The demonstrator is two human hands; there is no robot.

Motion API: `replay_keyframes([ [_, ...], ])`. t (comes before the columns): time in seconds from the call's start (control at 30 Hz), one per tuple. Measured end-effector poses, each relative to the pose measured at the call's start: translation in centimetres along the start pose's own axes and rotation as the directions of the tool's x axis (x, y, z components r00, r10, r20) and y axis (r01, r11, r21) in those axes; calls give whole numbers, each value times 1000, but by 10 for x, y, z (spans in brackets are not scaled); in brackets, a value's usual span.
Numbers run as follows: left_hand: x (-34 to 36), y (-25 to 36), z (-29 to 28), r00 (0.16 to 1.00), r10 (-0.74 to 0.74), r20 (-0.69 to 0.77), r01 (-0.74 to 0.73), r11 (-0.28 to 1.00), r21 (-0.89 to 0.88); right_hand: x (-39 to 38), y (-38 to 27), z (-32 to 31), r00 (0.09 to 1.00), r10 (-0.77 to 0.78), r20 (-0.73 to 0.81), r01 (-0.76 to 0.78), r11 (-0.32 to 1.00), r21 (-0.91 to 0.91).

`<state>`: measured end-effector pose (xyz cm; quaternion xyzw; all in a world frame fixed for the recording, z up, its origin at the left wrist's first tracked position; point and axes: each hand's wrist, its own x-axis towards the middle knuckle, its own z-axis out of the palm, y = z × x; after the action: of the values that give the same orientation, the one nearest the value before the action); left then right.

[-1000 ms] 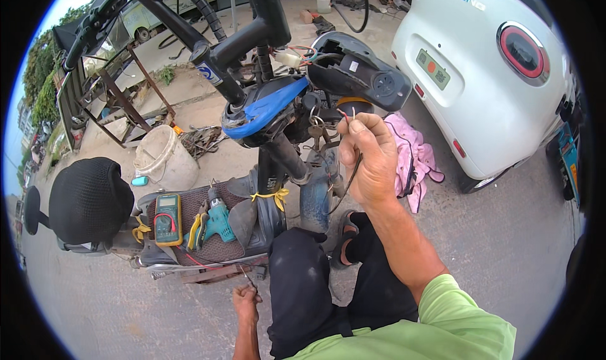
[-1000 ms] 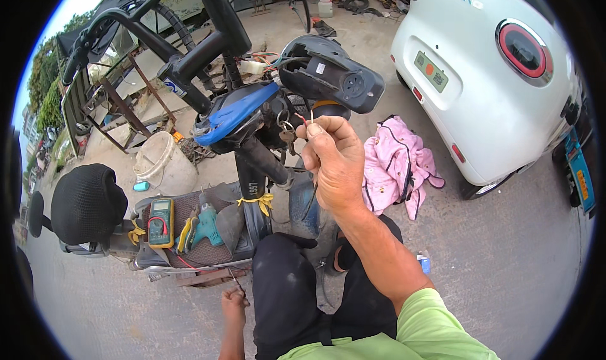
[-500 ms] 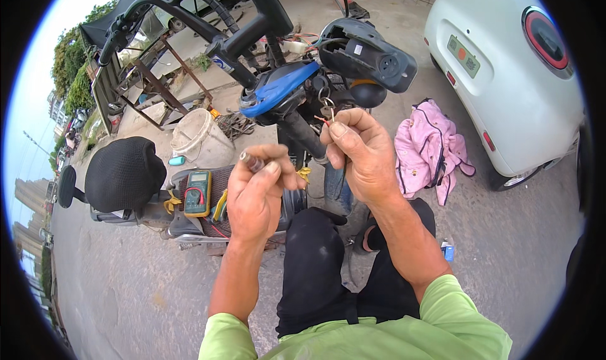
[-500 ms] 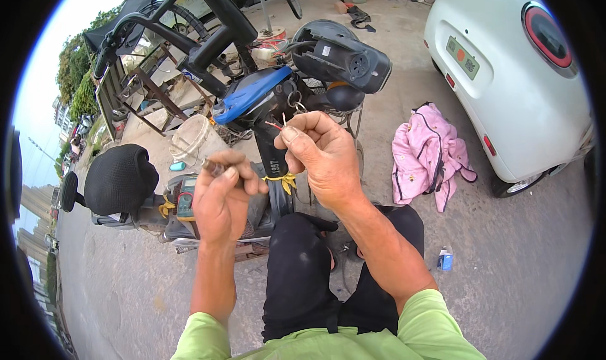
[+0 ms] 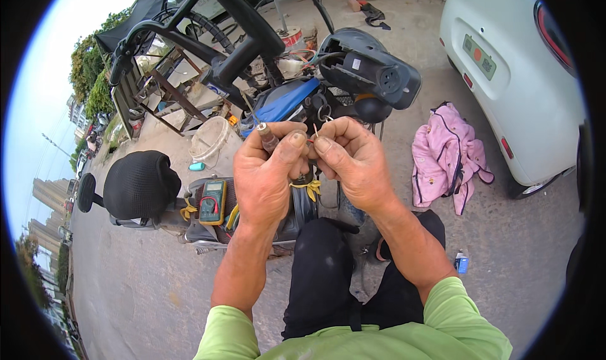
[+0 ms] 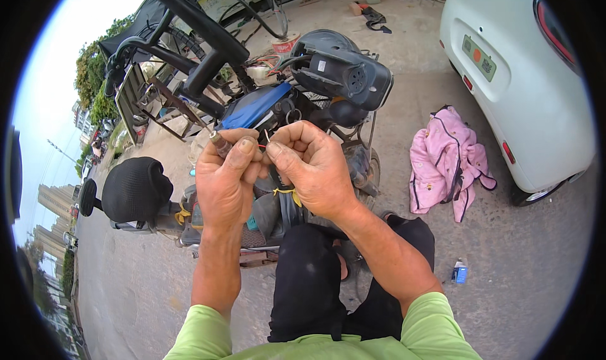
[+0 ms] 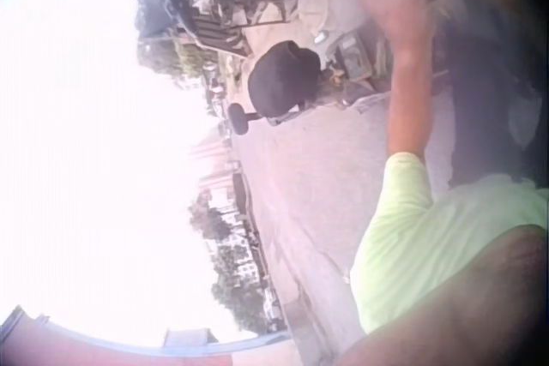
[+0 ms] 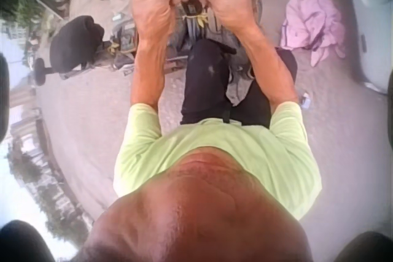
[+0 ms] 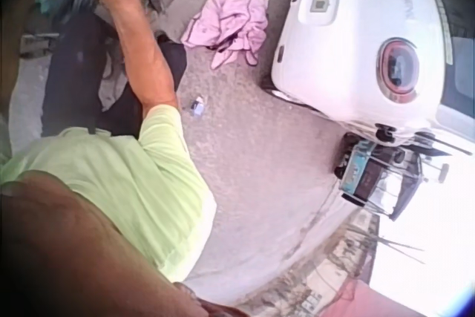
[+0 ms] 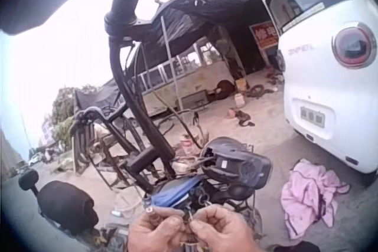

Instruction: The person repairs electrical wiring on a scooter by stripping wire ends, twisting them together, and securing connections with electrical tape. They use pliers and a multimeter to assist with the repair.

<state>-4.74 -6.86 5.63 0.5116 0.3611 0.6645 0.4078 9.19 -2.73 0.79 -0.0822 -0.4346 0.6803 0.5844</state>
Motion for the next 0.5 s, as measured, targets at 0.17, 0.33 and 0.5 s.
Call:
replay_keyframes([
  [0.17,9,-6,1,999,9,41,-13,996,86,4,-3,-6,1000,1,-7,0,995,97],
  [0.33,14,-13,5,996,76,44,-84,971,224,9,2,-16,999,-9,37,3,986,166],
  [0.5,15,-15,15,991,131,25,-132,938,320,10,1,-17,997,-72,32,64,977,203],
])
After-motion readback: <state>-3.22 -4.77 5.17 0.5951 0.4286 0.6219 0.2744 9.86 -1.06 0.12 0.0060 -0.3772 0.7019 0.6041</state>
